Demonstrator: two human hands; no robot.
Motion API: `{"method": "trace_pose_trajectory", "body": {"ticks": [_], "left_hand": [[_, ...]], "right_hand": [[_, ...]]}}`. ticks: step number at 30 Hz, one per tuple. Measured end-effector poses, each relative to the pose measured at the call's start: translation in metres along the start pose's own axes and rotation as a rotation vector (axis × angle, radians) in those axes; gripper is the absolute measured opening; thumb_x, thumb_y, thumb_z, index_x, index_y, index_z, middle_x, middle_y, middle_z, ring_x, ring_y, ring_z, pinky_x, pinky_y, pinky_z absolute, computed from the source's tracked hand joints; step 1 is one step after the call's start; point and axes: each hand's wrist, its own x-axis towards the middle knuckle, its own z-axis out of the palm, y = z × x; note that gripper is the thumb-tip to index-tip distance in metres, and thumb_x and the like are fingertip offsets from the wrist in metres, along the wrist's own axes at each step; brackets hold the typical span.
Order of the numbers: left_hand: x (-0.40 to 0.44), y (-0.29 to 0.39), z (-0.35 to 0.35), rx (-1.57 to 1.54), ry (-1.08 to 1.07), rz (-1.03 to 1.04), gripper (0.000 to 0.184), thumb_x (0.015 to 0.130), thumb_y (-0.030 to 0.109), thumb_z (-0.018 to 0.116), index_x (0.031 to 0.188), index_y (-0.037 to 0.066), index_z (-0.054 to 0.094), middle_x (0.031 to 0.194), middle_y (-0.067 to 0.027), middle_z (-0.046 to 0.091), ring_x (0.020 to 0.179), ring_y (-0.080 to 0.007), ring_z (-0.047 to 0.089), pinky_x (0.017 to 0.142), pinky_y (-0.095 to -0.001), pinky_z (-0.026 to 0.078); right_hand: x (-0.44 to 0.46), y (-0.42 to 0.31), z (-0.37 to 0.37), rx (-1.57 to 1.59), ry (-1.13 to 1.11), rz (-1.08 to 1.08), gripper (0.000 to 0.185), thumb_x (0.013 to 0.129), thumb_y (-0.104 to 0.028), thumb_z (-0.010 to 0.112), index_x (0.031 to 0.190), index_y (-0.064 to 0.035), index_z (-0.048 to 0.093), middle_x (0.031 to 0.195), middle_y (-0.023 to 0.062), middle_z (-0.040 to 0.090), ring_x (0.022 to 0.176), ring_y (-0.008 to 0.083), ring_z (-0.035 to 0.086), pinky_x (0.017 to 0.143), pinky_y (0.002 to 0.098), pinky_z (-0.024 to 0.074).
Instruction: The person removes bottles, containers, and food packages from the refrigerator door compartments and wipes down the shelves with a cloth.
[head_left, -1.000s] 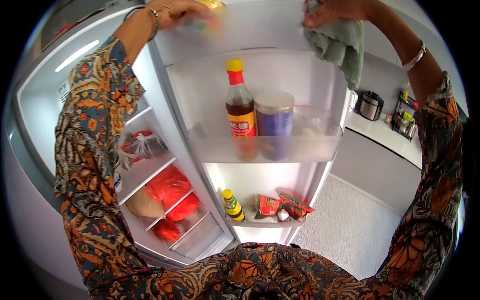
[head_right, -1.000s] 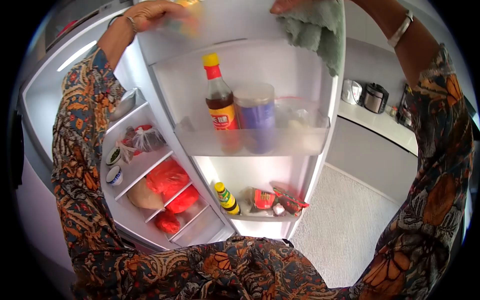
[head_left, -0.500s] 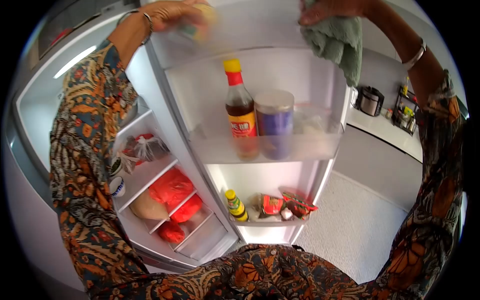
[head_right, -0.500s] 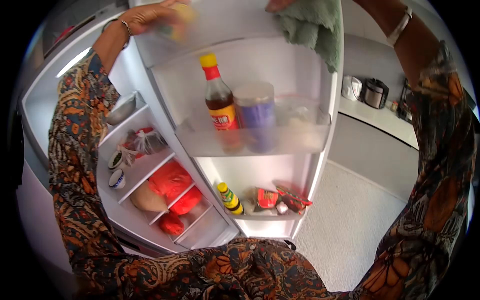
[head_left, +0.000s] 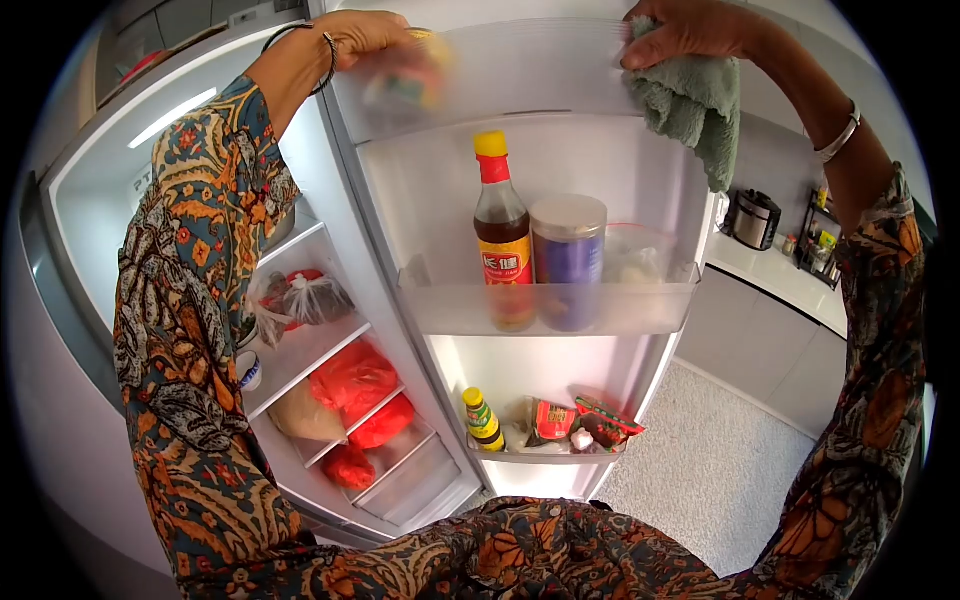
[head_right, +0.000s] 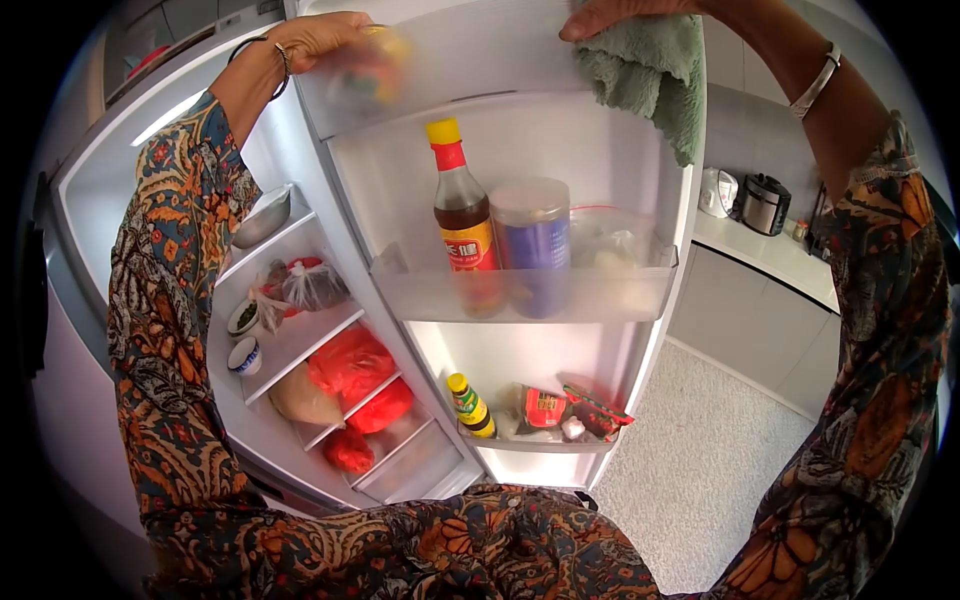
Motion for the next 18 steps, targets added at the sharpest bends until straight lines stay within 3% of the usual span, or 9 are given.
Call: {"method": "trace_pose_trajectory", "body": {"ticks": [1, 4, 7, 10, 18], "left_hand": [[0.003, -0.004, -0.002, 0.023, 0.055, 0.01, 0.03, 0.08, 0.02, 0.073, 0.101, 0.003, 0.059, 0.09, -0.0061, 0.066, 0.078, -0.0132, 0.063, 0.072, -0.0244, 0.049], [0.003, 0.002, -0.004, 0.146, -0.067, -0.018, 0.031, 0.081, 0.016, 0.065, 0.105, -0.004, 0.063, 0.097, -0.0121, 0.067, 0.081, -0.0209, 0.064, 0.068, -0.0339, 0.052], [0.009, -0.008, -0.007, 0.209, 0.016, 0.068, 0.03, 0.083, 0.017, 0.063, 0.1, -0.008, 0.065, 0.088, -0.0157, 0.069, 0.07, -0.0228, 0.065, 0.058, -0.0349, 0.052], [0.004, -0.002, -0.009, 0.073, -0.081, 0.051, 0.032, 0.083, 0.019, 0.062, 0.098, -0.011, 0.065, 0.088, -0.0164, 0.069, 0.071, -0.024, 0.066, 0.059, -0.0356, 0.052], [0.001, 0.013, -0.018, 0.266, -0.094, -0.041, 0.047, 0.078, 0.026, 0.068, 0.115, 0.0, 0.055, 0.099, -0.0146, 0.064, 0.081, -0.0224, 0.06, 0.065, -0.0356, 0.049]], "right_hand": [[-0.001, -0.001, -0.001, 0.017, -0.018, -0.008, 0.045, 0.077, -0.044, 0.075, 0.09, -0.0019, 0.069, 0.081, 0.0059, 0.068, 0.071, 0.0168, 0.064, 0.064, 0.0312, 0.0529], [-0.003, -0.004, -0.003, 0.055, -0.04, -0.007, 0.045, 0.077, -0.044, 0.076, 0.091, -0.0017, 0.069, 0.081, 0.006, 0.068, 0.071, 0.0169, 0.064, 0.064, 0.0316, 0.0529], [0.003, 0.005, -0.001, 0.046, 0.0, 0.002, 0.045, 0.077, -0.043, 0.076, 0.091, -0.0016, 0.069, 0.08, 0.0058, 0.068, 0.07, 0.0171, 0.064, 0.063, 0.0315, 0.053], [0.004, 0.008, -0.003, 0.042, -0.006, -0.026, 0.045, 0.076, -0.044, 0.076, 0.09, -0.0018, 0.069, 0.079, 0.0057, 0.068, 0.069, 0.017, 0.064, 0.062, 0.0314, 0.0533], [0.0, 0.002, -0.001, 0.032, 0.01, 0.046, 0.046, 0.075, -0.047, 0.076, 0.09, -0.0033, 0.07, 0.08, 0.0057, 0.068, 0.069, 0.0172, 0.064, 0.062, 0.0315, 0.0535]]}}
